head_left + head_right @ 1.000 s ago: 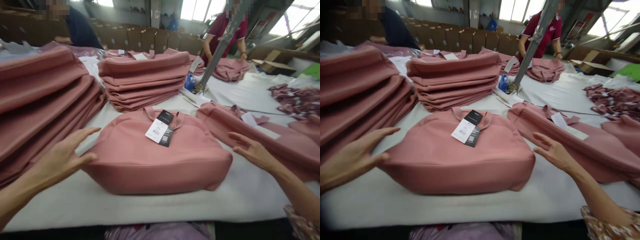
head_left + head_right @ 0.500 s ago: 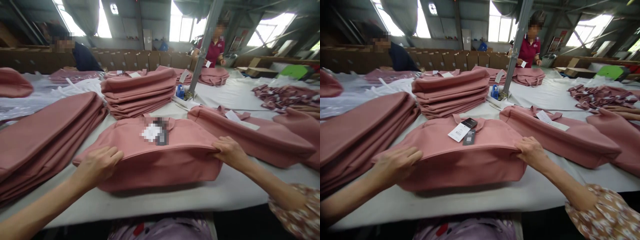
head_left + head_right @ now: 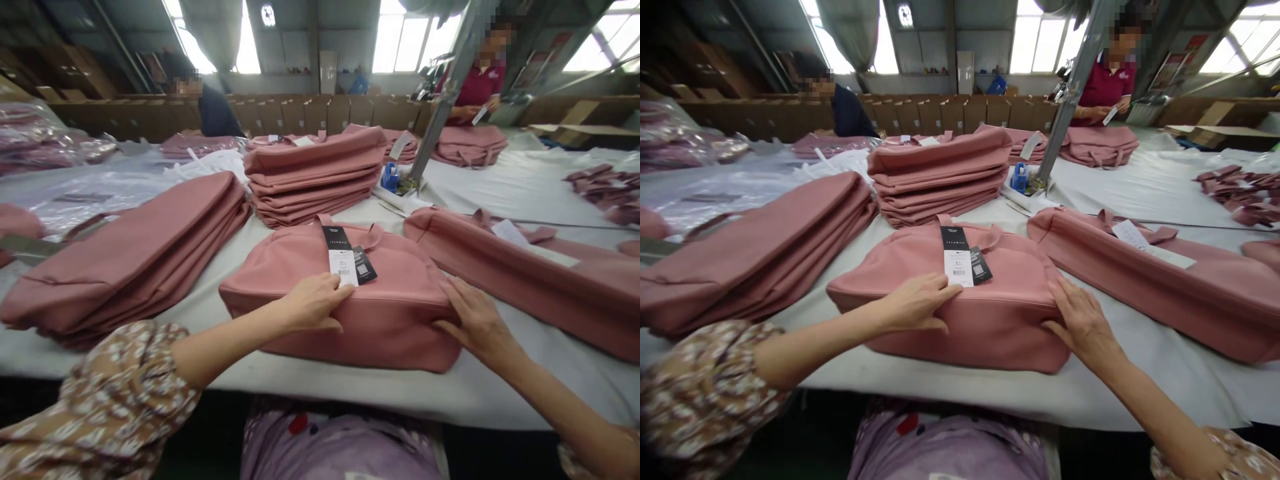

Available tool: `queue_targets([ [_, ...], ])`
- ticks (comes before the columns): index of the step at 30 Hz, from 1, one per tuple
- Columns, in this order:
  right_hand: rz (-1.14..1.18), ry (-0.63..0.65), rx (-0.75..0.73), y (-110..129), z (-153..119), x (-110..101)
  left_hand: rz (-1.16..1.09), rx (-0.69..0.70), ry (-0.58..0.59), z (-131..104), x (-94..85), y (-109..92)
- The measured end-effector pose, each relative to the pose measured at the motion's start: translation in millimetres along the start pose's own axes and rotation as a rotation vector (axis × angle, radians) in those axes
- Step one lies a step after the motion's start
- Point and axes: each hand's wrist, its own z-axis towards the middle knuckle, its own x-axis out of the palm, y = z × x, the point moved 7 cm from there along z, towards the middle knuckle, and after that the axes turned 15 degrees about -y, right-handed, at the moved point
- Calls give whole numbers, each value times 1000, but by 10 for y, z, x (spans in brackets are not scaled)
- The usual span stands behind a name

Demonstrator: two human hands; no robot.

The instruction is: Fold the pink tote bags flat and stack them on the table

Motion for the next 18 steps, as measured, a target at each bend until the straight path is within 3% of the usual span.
queue_targets([
  [3, 196, 32, -262, 760, 63, -215, -65, 78, 129, 348, 178, -172],
  [5, 367, 225, -449, 1238, -42, -190, -96, 122, 200, 489, 250, -196],
  [7, 465, 451, -491, 1465, -197, -19, -88, 168, 223, 529, 262, -224],
  [9, 510, 598, -382, 1436, -339, 256, -57, 221, 182, 453, 263, -322],
  [12, 481, 690, -173, 1181, -550, 708, 5, 263, 60, 164, 403, -563],
  [15, 410, 692, -49, 1001, -699, 981, 58, 205, 12, -163, 769, -695],
  [18, 378, 658, -21, 1000, -736, 1054, 67, 122, -14, -334, 1106, -622],
])
